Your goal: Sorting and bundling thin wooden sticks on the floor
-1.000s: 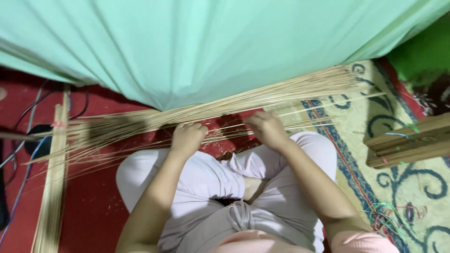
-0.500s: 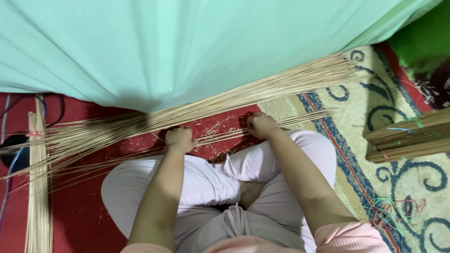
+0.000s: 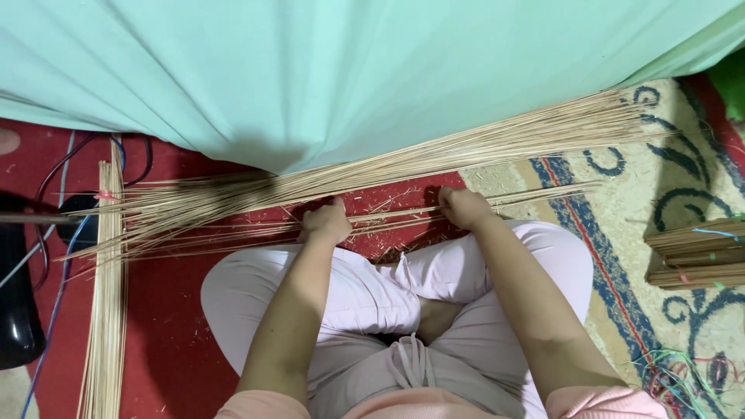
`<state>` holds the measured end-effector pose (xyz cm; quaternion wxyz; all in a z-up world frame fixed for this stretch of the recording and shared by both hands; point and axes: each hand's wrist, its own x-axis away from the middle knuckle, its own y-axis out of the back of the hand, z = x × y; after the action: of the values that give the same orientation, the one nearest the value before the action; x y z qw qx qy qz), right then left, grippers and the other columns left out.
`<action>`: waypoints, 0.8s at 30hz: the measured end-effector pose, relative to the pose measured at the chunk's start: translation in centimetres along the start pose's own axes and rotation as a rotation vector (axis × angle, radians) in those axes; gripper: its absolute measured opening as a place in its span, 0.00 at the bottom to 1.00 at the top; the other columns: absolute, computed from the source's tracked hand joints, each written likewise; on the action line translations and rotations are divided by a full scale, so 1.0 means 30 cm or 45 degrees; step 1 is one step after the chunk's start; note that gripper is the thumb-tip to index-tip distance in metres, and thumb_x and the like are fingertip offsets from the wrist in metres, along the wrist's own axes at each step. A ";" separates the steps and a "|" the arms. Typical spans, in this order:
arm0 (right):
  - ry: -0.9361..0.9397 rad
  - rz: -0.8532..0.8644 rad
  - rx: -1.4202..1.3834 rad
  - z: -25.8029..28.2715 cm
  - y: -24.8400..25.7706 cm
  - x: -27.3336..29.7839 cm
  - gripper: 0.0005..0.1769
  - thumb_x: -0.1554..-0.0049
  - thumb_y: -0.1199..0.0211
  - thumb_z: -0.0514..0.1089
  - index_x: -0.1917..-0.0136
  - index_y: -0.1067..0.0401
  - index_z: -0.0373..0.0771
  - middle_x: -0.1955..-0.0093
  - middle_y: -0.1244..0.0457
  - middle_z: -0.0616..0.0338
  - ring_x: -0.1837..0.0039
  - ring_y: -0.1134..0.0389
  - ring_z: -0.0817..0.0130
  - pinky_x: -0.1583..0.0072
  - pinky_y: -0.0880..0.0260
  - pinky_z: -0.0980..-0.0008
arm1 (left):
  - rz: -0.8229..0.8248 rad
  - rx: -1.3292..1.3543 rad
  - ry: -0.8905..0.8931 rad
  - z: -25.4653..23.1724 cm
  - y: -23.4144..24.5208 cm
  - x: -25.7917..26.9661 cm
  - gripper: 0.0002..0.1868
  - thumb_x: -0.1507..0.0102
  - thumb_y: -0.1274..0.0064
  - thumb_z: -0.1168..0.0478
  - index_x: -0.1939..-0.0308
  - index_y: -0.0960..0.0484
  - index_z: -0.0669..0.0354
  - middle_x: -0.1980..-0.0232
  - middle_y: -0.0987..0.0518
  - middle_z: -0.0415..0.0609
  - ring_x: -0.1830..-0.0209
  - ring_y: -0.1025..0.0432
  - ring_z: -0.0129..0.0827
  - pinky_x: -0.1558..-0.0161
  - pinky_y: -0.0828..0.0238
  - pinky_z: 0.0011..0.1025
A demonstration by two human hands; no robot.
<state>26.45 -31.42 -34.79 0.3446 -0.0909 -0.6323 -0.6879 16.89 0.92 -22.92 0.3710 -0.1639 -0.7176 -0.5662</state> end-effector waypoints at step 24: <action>0.372 -0.833 0.147 0.089 0.185 -0.017 0.14 0.46 0.32 0.50 0.46 0.26 0.52 0.46 0.34 0.65 0.40 0.30 0.64 0.38 0.31 0.63 | -0.850 -0.228 -0.343 0.028 -0.214 -0.442 0.12 0.32 0.61 0.54 0.53 0.24 0.52 0.50 0.26 0.46 0.43 0.30 0.41 0.51 0.25 0.39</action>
<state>29.28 -28.53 -30.10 0.1975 0.2353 -0.6099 -0.7305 21.27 2.20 -36.95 0.0522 -0.0258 -0.7216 -0.6899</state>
